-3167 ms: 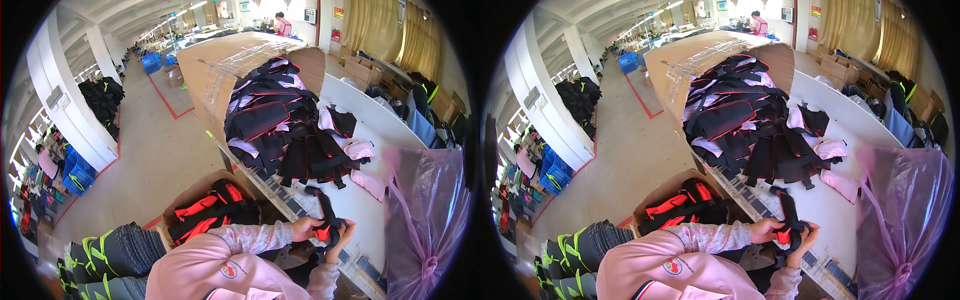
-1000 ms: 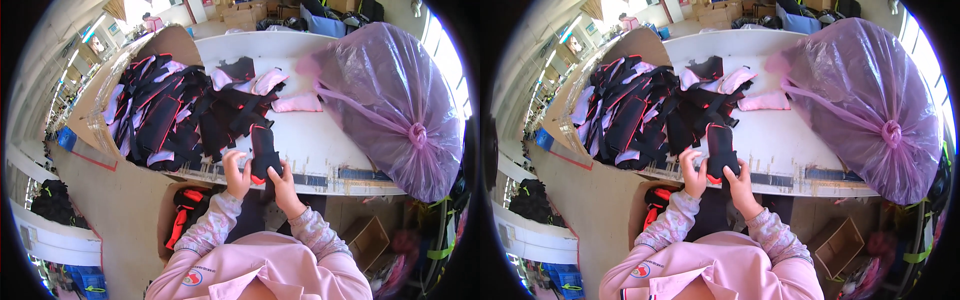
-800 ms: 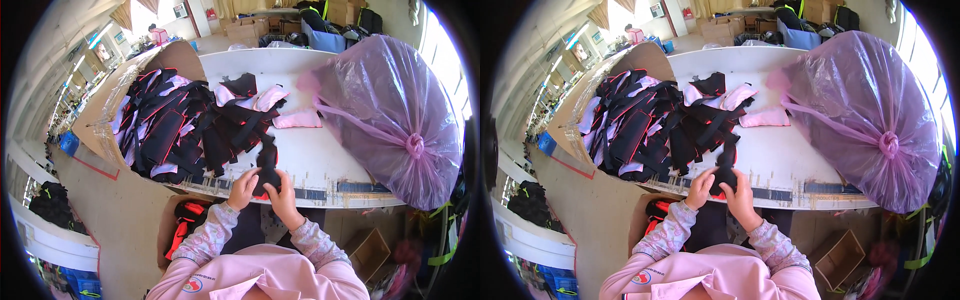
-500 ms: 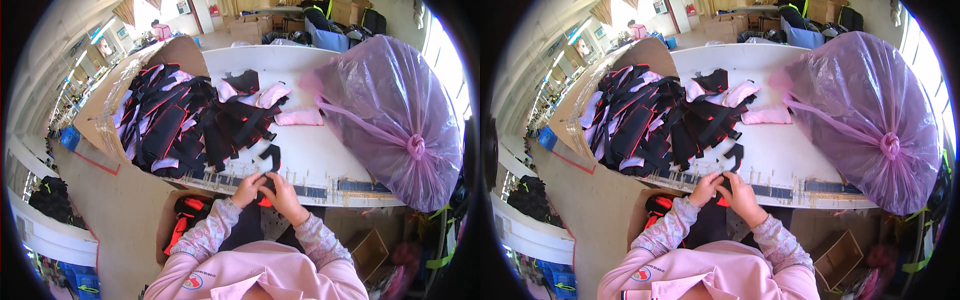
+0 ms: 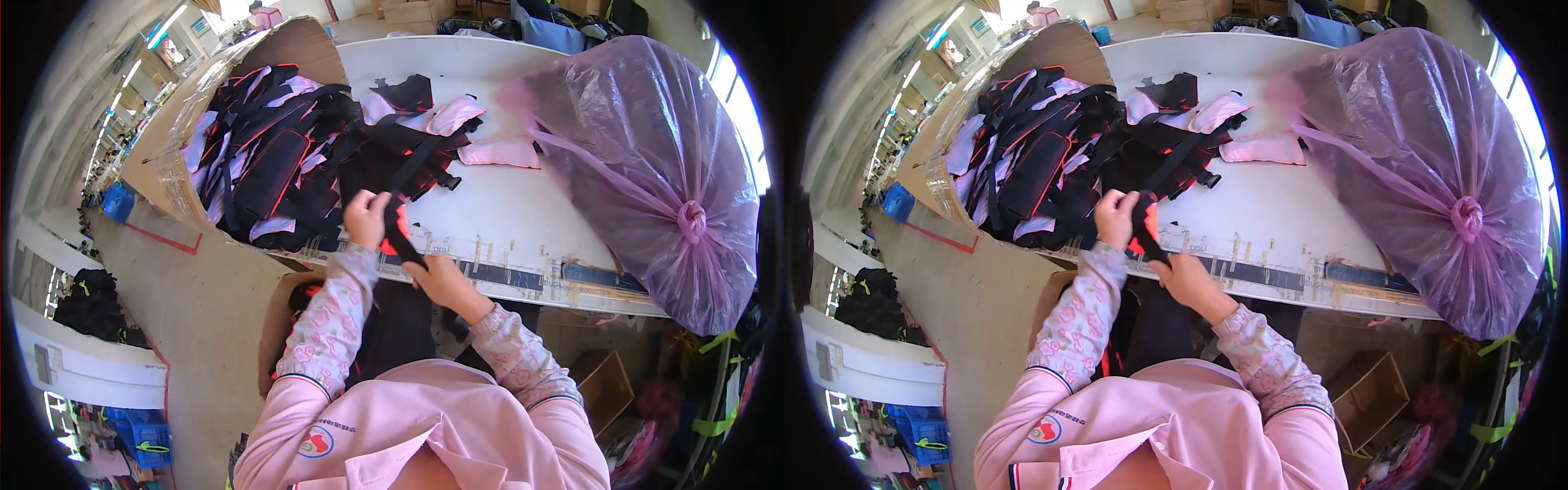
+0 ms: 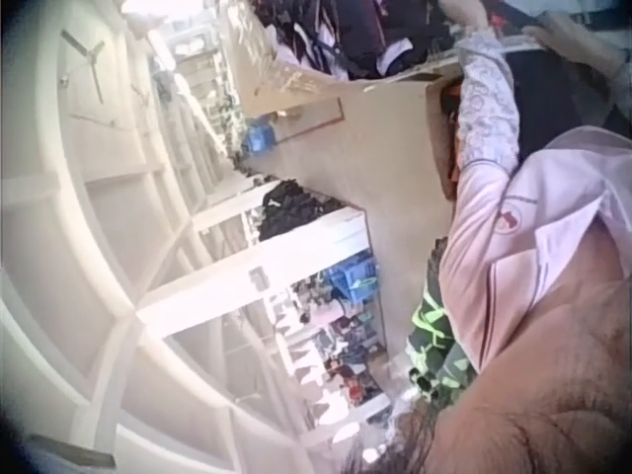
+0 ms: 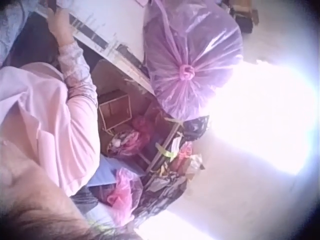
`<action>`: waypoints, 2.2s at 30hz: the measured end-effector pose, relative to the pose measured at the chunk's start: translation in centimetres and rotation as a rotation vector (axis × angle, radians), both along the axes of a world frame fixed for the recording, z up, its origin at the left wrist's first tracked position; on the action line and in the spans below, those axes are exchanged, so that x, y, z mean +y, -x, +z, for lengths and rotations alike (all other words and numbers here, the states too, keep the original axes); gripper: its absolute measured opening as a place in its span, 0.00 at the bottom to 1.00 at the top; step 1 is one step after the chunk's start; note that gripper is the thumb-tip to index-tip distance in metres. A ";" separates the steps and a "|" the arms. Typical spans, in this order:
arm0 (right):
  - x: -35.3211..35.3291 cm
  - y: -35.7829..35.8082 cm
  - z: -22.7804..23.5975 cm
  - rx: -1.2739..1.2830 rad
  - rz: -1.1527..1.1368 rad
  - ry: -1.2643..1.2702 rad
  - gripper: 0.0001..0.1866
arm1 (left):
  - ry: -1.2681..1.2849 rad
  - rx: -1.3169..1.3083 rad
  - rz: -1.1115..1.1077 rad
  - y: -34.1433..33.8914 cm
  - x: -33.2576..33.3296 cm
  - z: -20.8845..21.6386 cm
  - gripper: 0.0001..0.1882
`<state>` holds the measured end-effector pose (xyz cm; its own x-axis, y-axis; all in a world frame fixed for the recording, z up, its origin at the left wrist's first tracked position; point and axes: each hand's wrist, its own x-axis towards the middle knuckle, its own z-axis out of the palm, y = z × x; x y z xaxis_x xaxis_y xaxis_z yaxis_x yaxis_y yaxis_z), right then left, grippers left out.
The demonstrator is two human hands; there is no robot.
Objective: Organizing and sorting black and pink padded fabric components from a large bin into a separate box at a manufacturing workstation.
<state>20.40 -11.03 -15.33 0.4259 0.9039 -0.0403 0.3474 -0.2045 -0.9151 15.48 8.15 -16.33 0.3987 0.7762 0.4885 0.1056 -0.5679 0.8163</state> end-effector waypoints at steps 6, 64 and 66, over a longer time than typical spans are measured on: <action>-2.7 4.2 4.7 0.111 0.246 -0.017 0.22 | 0.035 0.068 0.109 6.6 4.6 0.7 0.15; 0.0 -3.0 -9.0 -0.066 -0.133 -0.147 0.04 | -0.250 0.450 -0.364 7.5 -8.8 -8.3 0.33; -1.3 -2.3 -7.7 0.080 -0.302 -0.173 0.04 | -0.199 0.421 -0.393 5.2 -10.3 -8.3 0.30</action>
